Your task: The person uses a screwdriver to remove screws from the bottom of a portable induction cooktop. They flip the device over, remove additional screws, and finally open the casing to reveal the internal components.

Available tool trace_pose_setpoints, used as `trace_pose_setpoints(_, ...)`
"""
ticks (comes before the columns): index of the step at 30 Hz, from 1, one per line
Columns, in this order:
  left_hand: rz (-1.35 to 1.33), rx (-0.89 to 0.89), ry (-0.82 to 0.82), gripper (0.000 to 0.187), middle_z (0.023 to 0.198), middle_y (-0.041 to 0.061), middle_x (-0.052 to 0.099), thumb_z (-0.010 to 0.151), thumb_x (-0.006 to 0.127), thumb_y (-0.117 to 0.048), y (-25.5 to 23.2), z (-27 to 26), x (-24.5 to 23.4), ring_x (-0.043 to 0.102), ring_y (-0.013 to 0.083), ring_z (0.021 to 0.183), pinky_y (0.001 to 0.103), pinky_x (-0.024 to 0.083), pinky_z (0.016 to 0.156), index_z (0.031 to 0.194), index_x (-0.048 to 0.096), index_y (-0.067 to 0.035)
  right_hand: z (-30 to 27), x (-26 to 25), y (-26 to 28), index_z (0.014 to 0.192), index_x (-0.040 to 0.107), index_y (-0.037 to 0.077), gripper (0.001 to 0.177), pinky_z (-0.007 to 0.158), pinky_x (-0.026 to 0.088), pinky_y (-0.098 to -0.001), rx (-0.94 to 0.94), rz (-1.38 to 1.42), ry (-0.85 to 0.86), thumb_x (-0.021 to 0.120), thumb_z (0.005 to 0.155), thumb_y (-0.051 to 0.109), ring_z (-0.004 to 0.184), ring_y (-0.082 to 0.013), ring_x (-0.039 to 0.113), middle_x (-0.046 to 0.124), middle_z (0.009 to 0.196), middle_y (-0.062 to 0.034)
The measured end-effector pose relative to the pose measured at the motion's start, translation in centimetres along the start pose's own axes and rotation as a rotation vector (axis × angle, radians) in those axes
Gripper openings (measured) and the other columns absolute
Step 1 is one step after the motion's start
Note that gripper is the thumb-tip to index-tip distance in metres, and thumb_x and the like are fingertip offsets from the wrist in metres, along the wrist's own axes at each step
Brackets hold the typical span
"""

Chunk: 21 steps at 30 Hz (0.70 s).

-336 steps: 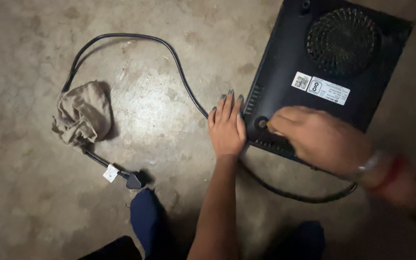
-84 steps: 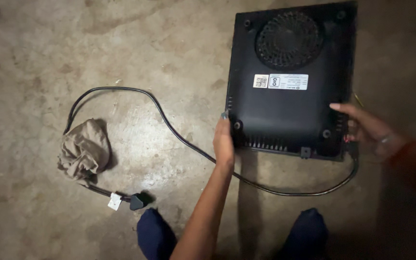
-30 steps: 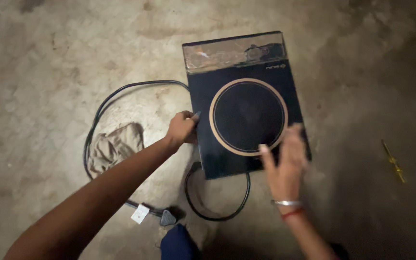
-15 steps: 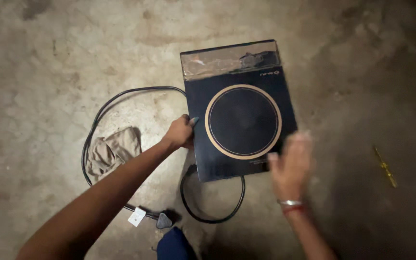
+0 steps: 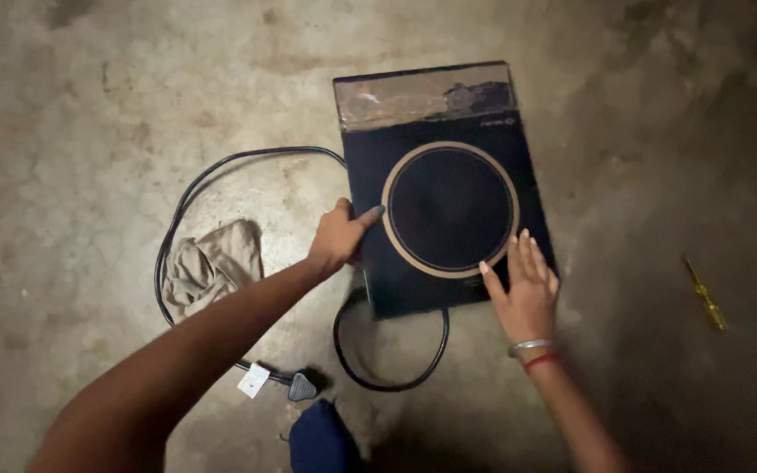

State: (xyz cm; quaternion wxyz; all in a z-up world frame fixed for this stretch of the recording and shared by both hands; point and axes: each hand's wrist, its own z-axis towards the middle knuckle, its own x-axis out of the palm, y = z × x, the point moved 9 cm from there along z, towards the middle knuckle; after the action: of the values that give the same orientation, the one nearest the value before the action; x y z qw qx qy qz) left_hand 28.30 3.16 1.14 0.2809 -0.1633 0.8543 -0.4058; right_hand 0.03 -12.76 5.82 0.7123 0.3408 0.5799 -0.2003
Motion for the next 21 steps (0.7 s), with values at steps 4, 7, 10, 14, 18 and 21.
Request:
trace_pose_setpoints(4,-0.199,0.094,0.011,0.052,0.081,0.016,0.072,0.081,0.072,-0.039,-6.3,-3.2,0.1,0.07,0.0266,0.057,0.04,0.056,0.044,0.114,0.061,0.0,2.6,-0.6,-1.1,0.146,0.053,0.002,0.079,0.114,0.039,-0.0448,0.211,0.244,0.137,0.063,0.093,0.06,0.14,-0.0377,0.05,0.052,0.151,-0.0243)
trace_pose_setpoints(7,-0.147,0.337,0.008,0.046,0.075,0.015,0.07,0.081,0.074,-0.037,-12.8,-4.8,2.3,0.07,0.0242,0.058,0.038,0.055,0.048,0.104,0.059,0.0,4.6,-3.0,-1.0,0.151,0.048,0.005,0.088,0.107,0.043,-0.0396,0.349,0.409,0.262,0.063,0.087,0.065,0.131,-0.036,0.056,0.057,0.141,-0.0265)
trace_pose_setpoints(10,-0.041,0.626,-0.102,0.044,0.077,0.02,0.067,0.085,0.074,-0.038,-19.1,-5.4,5.3,0.069,0.0351,0.07,0.045,0.053,0.064,0.093,0.054,0.0,9.1,-5.9,0.4,0.146,0.056,0.006,0.086,0.103,0.045,-0.0362,0.27,0.54,0.366,0.053,0.089,0.071,0.124,-0.0295,0.063,0.067,0.134,-0.0208)
trace_pose_setpoints(14,-0.148,0.657,-0.028,0.035,0.082,0.02,0.066,0.094,0.06,-0.034,-21.0,-3.6,9.5,0.067,0.0404,0.078,0.048,0.051,0.07,0.106,0.049,-0.003,13.1,-8.8,-0.9,0.144,0.06,0.01,0.088,0.09,0.052,-0.0412,0.428,0.619,0.627,0.051,0.084,0.073,0.115,-0.033,0.065,0.068,0.127,-0.0199)
trace_pose_setpoints(18,-0.421,0.529,0.196,0.027,0.075,0.017,0.065,0.099,0.05,-0.03,-20.1,-1.3,13.5,0.067,0.029,0.063,0.042,0.055,0.058,0.101,0.051,-0.003,14.0,-9.2,-2.4,0.147,0.054,0.011,0.092,0.09,0.053,-0.0445,0.305,0.419,0.776,0.058,0.077,0.071,0.12,-0.0316,0.063,0.069,0.128,-0.0187)
trace_pose_setpoints(21,-0.713,0.275,0.463,0.029,0.069,0.013,0.062,0.098,0.049,-0.033,-19.5,0.6,15.7,0.064,0.0206,0.051,0.035,0.056,0.047,0.098,0.055,-0.005,14.2,-8.0,-3.2,0.157,0.028,0.002,0.121,0.096,0.046,-0.0476,0.05,0.271,0.784,0.083,0.067,0.061,0.127,-0.0345,0.055,0.058,0.133,-0.0248)
